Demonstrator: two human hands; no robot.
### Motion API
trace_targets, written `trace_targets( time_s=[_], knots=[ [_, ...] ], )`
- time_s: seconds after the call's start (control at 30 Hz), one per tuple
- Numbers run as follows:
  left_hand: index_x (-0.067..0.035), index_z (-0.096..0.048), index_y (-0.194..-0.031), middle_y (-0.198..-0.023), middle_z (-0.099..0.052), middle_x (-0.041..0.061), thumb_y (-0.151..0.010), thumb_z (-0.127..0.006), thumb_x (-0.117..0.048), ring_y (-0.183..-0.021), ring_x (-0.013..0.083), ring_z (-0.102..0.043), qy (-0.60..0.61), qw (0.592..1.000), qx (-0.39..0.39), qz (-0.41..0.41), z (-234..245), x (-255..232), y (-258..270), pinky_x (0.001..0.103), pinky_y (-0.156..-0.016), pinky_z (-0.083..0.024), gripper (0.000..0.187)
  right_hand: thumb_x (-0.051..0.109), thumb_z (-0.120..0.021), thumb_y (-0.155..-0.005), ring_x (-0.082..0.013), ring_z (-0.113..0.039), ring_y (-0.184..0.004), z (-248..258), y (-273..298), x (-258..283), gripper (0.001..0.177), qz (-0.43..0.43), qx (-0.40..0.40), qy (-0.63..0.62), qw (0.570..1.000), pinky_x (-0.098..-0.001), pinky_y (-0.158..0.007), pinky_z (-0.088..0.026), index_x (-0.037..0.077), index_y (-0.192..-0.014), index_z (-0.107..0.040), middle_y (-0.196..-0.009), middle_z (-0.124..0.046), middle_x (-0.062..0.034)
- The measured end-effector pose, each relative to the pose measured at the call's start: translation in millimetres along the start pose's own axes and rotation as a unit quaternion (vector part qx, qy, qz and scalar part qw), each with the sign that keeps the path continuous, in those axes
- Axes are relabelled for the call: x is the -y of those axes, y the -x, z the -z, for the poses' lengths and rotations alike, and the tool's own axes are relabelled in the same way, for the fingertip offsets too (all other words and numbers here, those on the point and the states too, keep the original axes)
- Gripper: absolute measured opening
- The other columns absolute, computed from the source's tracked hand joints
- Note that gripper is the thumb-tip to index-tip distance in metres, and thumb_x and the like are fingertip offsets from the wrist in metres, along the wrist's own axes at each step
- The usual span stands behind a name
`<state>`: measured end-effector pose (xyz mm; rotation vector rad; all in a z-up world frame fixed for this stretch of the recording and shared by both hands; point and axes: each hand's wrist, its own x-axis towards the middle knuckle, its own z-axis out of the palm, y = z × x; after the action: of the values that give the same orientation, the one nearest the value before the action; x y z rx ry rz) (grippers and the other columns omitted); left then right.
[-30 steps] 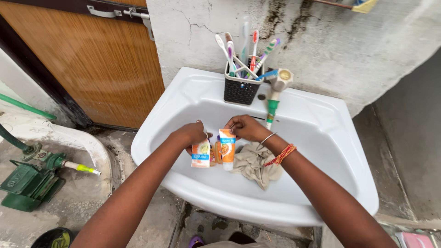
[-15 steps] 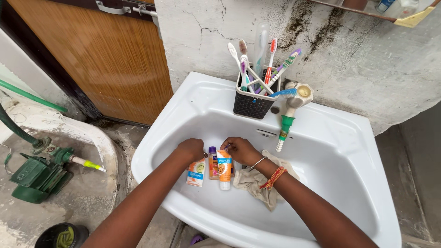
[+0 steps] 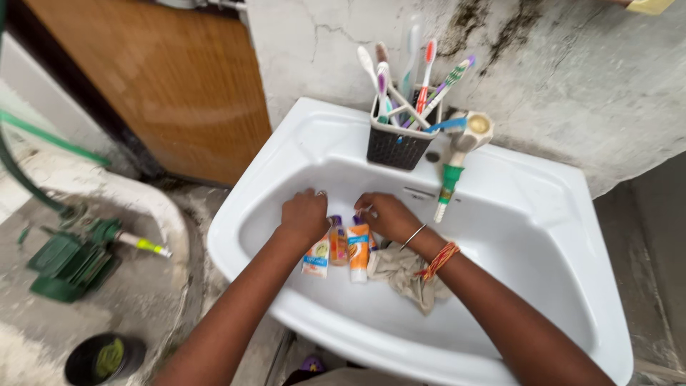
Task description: The person wipes multiple toothbrushes and toothpaste tubes with a cloth over a sink, then places them into a holder. The person also picks up small bottles and additional toothpaste tubes from the floor and wipes them before placing them in the sink.
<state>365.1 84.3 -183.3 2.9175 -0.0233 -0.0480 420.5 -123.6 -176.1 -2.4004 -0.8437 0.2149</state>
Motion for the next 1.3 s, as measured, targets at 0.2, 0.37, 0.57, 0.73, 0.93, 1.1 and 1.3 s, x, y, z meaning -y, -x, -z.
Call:
trace_targets(
  time_s=[0.2,0.37,0.57,0.73,0.93,1.1,1.3],
  knots=[
    [-0.005,-0.064,-0.125,-0.124,-0.062,0.014,-0.081,-0.081,-0.031,-0.113,0.0321,-0.061,0.024,0.993,-0.111,0.027,27,-14,45,0.046,-0.088,-0.053,0.054,0.019,-0.071,-0.090,-0.0263,-0.071,-0.098,15,4,29,0.019,0.000,-0.008,0.009,1.000,-0.0373,-0.084,-0.057,0.009,-0.107,-0.073,-0.106,-0.072,-0.0119],
    [-0.001,-0.057,-0.136,-0.120,-0.064,0.016,-0.078,-0.081,-0.036,-0.119,0.0358,-0.057,0.013,0.975,-0.201,0.090,21,-19,90,0.054,-0.106,-0.037,0.072,0.023,-0.070,-0.092,-0.0255,-0.069,-0.099,18,12,53,0.019,0.011,-0.009,0.026,1.000,-0.0379,-0.086,-0.055,0.012,-0.107,-0.074,-0.109,-0.070,-0.0089],
    [0.001,-0.060,-0.134,-0.129,-0.064,0.021,-0.094,-0.065,-0.039,-0.135,0.0351,-0.047,0.038,0.963,-0.215,0.161,17,-37,146,0.049,-0.122,-0.019,0.057,0.029,-0.068,-0.092,-0.0258,-0.069,-0.097,21,44,100,0.028,0.082,0.013,0.016,0.996,-0.0383,-0.087,-0.055,0.014,-0.116,-0.069,-0.115,-0.068,-0.0079],
    [-0.005,-0.069,-0.119,-0.139,-0.062,0.013,-0.094,-0.058,-0.024,-0.147,0.0299,-0.043,0.062,0.952,-0.240,0.181,12,-63,188,0.051,-0.128,-0.015,0.033,0.030,-0.066,-0.095,-0.0299,-0.067,-0.106,17,83,152,0.031,0.156,0.043,0.031,0.986,-0.0419,-0.091,-0.051,0.013,-0.122,-0.066,-0.123,-0.066,-0.0095],
    [-0.005,-0.062,-0.135,-0.155,-0.049,0.016,-0.094,-0.057,-0.022,-0.141,0.0359,-0.041,0.022,0.938,-0.311,0.155,-2,-75,245,0.059,-0.117,-0.024,0.045,0.014,-0.053,-0.101,-0.0353,-0.063,-0.118,-6,135,171,0.033,0.281,0.069,-0.011,0.957,-0.0443,-0.097,-0.050,0.006,-0.132,-0.058,-0.133,-0.064,-0.0156],
    [-0.004,-0.057,-0.137,-0.152,-0.046,0.020,-0.094,-0.062,-0.037,-0.145,0.0376,-0.036,-0.025,0.930,-0.265,0.254,-10,-59,325,0.056,-0.120,-0.022,0.055,0.018,-0.054,-0.101,-0.0385,-0.056,-0.127,-21,168,196,0.042,0.276,0.050,0.023,0.960,-0.0453,-0.104,-0.045,0.006,-0.141,-0.051,-0.138,-0.059,-0.0203],
    [-0.005,-0.054,-0.143,-0.150,-0.049,0.021,-0.092,-0.065,-0.037,-0.145,0.0398,-0.035,-0.030,0.901,-0.284,0.327,-6,-22,451,0.053,-0.121,-0.022,0.061,0.036,-0.061,-0.100,-0.0392,-0.050,-0.136,-65,203,256,0.058,0.321,0.112,-0.011,0.940,-0.0448,-0.109,-0.040,0.005,-0.146,-0.046,-0.145,-0.053,-0.0227]
  ],
)
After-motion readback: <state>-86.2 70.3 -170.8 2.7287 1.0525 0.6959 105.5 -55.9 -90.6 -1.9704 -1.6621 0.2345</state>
